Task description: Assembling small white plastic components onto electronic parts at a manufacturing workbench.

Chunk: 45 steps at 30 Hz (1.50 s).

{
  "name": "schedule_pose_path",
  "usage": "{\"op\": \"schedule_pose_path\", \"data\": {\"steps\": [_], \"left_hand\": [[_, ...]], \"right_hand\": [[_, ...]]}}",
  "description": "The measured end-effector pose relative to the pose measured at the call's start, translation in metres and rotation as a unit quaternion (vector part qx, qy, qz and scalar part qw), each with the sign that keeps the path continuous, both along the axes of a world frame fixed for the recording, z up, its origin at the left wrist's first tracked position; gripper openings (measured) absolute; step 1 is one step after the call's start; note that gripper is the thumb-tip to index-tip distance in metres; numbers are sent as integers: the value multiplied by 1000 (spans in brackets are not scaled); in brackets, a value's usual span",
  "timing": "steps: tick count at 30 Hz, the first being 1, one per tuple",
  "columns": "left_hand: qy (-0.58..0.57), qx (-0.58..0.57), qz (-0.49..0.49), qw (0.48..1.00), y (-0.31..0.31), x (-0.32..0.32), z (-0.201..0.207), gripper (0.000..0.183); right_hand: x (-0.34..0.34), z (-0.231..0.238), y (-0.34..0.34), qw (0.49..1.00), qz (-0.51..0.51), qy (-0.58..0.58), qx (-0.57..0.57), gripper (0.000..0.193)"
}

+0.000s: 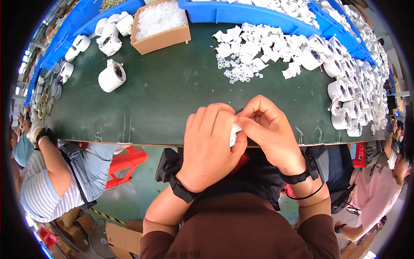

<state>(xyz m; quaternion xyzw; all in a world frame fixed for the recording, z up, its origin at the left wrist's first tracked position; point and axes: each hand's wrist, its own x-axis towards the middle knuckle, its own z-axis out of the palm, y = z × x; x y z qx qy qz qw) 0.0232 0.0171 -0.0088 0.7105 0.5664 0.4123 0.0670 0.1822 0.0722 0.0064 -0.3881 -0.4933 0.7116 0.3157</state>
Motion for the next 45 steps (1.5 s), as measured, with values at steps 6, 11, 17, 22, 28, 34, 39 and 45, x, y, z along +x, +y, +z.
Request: {"op": "schedule_pose_path", "data": {"steps": [6,11,17,22,28,34,39,45], "left_hand": [[-31,45,28,998,-2,-5,-12,40],[-42,51,18,998,0,-2,-7,40],[15,1,-53,999,10,-11,10,27],[167,12,215,962,18,-44,21,70],[141,28,240,960,13,-45,5,66],[75,0,214,974,23,-8,2,54],[87,-7,178,980,21,-19,0,47],[83,1,172,982,19,-22,2,43]], "right_hand": [[-1,-3,-5,993,-22,89,-69,14],[1,-7,-7,997,-38,61,39,10],[9,-16,-2,997,1,5,72,5],[59,6,39,859,-82,-218,456,9],[155,24,144,610,-274,-503,547,35],[145,14,192,657,-204,-565,455,64],[163,26,201,837,-207,-410,297,61],[155,54,127,962,-185,-119,162,48]]}}
